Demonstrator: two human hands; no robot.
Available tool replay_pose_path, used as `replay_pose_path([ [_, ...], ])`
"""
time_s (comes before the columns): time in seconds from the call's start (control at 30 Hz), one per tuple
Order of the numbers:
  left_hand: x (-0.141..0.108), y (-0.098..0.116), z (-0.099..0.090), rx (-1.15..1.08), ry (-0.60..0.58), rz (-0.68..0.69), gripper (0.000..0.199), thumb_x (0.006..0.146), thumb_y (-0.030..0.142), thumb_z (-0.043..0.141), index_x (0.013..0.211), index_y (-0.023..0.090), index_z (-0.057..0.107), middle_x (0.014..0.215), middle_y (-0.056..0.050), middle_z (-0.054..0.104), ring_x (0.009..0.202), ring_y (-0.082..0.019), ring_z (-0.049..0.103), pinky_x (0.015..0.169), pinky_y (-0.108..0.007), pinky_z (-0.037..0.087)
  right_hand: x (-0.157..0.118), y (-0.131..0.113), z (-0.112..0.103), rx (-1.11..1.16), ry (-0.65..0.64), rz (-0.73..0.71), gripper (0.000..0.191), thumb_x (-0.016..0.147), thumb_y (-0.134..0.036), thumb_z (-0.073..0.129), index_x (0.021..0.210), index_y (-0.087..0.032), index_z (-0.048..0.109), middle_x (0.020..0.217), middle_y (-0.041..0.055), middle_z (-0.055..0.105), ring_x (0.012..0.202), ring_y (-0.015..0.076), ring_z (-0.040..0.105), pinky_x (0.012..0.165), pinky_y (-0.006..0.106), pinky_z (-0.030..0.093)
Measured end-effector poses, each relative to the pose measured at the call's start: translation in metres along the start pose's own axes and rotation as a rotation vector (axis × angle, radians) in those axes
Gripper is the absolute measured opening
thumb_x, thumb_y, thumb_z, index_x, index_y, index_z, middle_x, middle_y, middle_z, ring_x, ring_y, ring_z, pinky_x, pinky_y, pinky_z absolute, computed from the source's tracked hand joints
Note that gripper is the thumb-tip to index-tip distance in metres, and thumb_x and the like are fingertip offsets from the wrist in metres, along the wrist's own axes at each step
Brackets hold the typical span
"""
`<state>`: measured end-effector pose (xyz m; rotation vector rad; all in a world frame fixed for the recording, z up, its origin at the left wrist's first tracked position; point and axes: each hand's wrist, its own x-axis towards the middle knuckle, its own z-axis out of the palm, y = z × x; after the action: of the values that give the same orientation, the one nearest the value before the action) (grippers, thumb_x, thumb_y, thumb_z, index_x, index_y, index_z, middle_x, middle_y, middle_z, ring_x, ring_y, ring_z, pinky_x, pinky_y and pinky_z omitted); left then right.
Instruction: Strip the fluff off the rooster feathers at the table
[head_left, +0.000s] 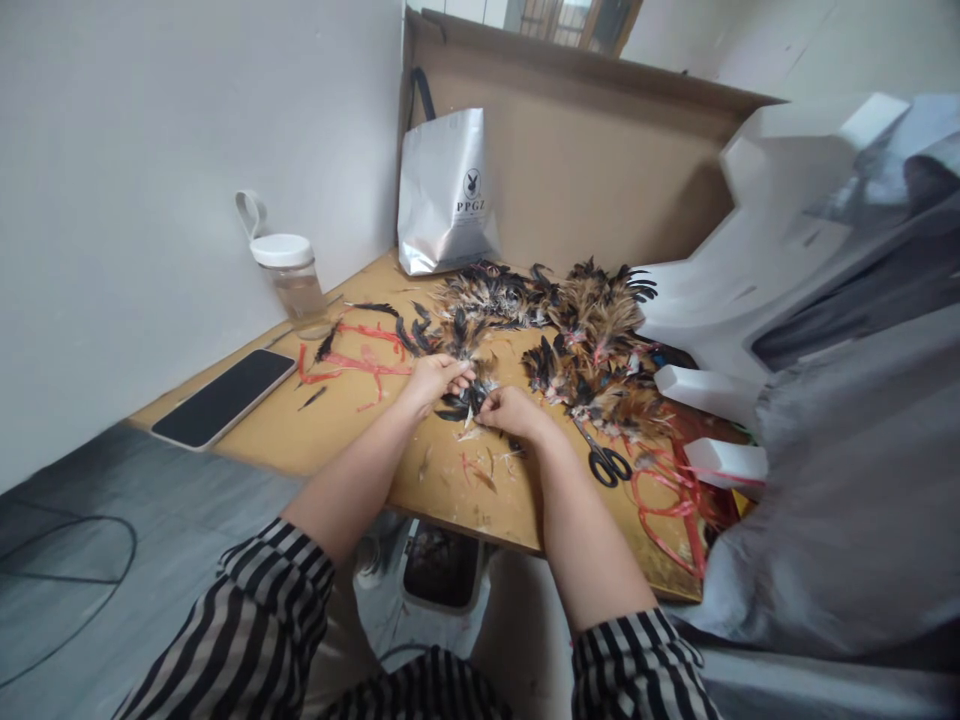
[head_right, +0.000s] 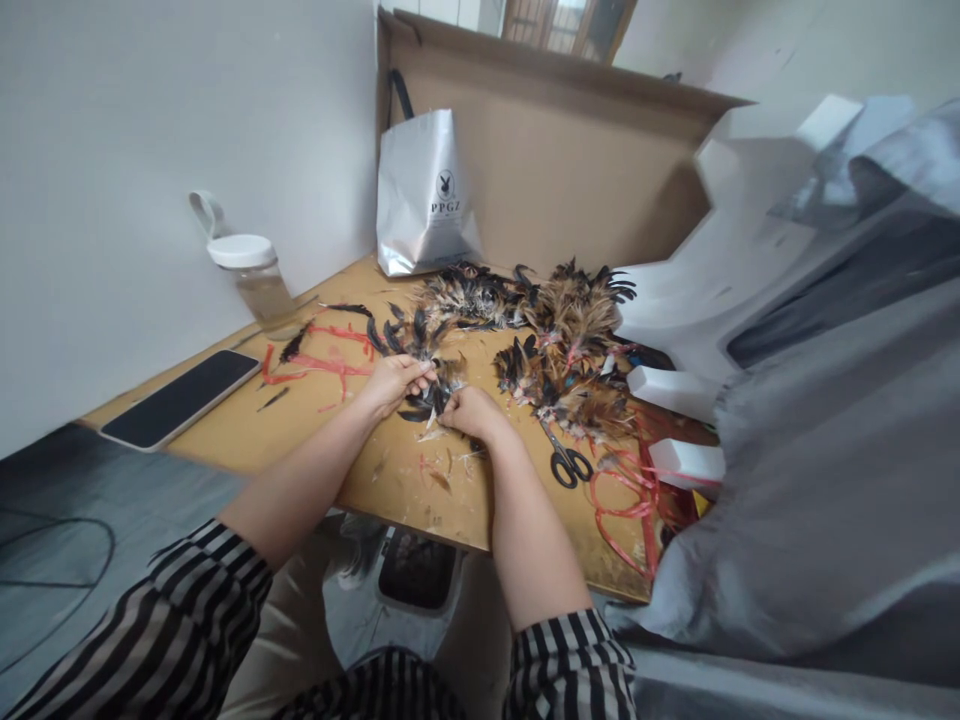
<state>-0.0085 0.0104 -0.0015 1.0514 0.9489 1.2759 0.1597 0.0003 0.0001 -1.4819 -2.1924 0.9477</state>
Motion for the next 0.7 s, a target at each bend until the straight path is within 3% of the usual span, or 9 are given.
replay_pose_path([
  [0.1, -0.001, 0.001, 0.0, -0.019, 0.008, -0.009, 0.02, 0.065, 0.027, 0.065, 0.066, 0.008, 0.06, 0.061, -0.006, 0.062, 0.044, -0.004, 0.048, 0.04, -0.015, 0.035, -0.001, -0.003, -0.001, 0.003, 0.061, 0.007, 0.008, 0.057, -0.022, 0.057, 0.055, -0.014, 0.058, 0.045, -0.0031, 0.05, 0.042, 0.0062, 0.04, 0.042, 0.019, 0.027],
  [0.33, 0.0, 0.001, 0.0, -0.092, 0.017, -0.03, 0.021, 0.063, 0.028, 0.066, 0.07, 0.009, 0.061, 0.064, -0.005, 0.063, 0.045, -0.003, 0.048, 0.041, -0.014, 0.035, -0.005, -0.009, -0.016, 0.473, 0.106, 0.046, 0.018, 0.063, -0.031, 0.056, 0.059, -0.014, 0.057, 0.042, -0.0025, 0.05, 0.034, 0.0053, 0.035, 0.038, 0.019, 0.025],
  [0.5, -0.002, 0.001, 0.0, -0.075, -0.037, -0.085, 0.02, 0.064, 0.027, 0.066, 0.07, 0.008, 0.061, 0.067, -0.006, 0.064, 0.046, -0.003, 0.049, 0.041, -0.012, 0.035, -0.001, -0.013, -0.014, 0.77, 0.302, -0.057, 0.023, 0.059, -0.036, 0.063, 0.058, -0.016, 0.051, 0.048, -0.0026, 0.052, 0.04, 0.0058, 0.038, 0.042, 0.019, 0.028],
  [0.7, -0.005, -0.002, 0.002, -0.063, -0.159, -0.147, 0.018, 0.067, 0.025, 0.063, 0.073, 0.008, 0.062, 0.07, -0.007, 0.064, 0.048, -0.003, 0.051, 0.043, -0.012, 0.038, 0.003, -0.023, -0.002, 0.816, 0.49, -0.104, 0.026, 0.062, -0.039, 0.06, 0.058, -0.017, 0.048, 0.044, -0.007, 0.04, 0.04, 0.0052, 0.03, 0.042, 0.02, 0.023],
])
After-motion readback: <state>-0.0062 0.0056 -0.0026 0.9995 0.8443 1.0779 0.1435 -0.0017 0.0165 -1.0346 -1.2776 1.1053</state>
